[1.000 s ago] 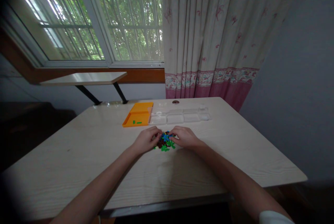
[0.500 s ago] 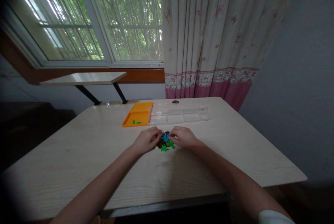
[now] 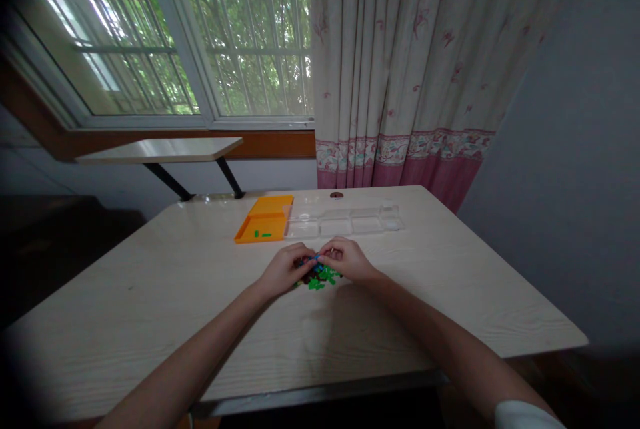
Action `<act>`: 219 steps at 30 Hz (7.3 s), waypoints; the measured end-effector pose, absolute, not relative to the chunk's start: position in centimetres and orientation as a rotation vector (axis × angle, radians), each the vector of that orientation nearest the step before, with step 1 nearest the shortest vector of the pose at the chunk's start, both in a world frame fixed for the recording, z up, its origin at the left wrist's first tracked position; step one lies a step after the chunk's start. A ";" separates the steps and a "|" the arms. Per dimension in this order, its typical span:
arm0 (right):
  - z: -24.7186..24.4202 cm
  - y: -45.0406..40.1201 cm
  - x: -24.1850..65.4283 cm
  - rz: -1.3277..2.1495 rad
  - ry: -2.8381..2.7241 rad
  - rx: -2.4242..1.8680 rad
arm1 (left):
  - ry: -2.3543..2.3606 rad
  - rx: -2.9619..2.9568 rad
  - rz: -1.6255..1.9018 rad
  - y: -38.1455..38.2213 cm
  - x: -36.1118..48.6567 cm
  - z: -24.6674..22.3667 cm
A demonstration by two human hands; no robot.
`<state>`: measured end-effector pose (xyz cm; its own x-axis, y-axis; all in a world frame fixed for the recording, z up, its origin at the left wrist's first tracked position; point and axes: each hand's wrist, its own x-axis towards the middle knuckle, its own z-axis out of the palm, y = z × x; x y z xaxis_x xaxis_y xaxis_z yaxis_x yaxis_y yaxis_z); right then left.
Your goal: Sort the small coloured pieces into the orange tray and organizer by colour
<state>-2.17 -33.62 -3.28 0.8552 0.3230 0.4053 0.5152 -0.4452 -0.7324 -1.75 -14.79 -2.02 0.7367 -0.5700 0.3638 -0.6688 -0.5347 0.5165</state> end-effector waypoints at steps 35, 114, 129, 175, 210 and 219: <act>-3.0 -33.5 -2.5 -0.536 -0.718 -2.201 | -0.946 2.157 0.513 -14.6 -1.8 -2.2; -3.2 -36.7 -1.5 -0.069 -0.922 -2.423 | -1.174 2.658 0.304 -14.3 -0.9 -1.6; -2.7 -36.1 -1.7 -0.052 -0.840 -2.418 | -1.210 2.667 0.306 -14.6 -0.9 -2.0; -3.0 -35.8 -1.7 -0.116 -0.972 -2.455 | -1.210 2.708 0.244 -14.7 -1.1 -1.7; -3.8 -35.0 -1.8 -0.486 -0.931 -2.414 | -1.054 2.528 0.257 -15.2 -1.2 -2.1; -3.8 -35.0 -1.8 -0.562 -0.986 -2.457 | -1.077 2.522 0.253 -15.3 -1.3 -2.1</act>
<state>-1.85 -34.99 -3.83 0.6646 0.5432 0.5130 0.7183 -0.6535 -0.2386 -1.26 -15.34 -2.13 0.6894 -0.6548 0.3096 -0.7242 -0.6315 0.2770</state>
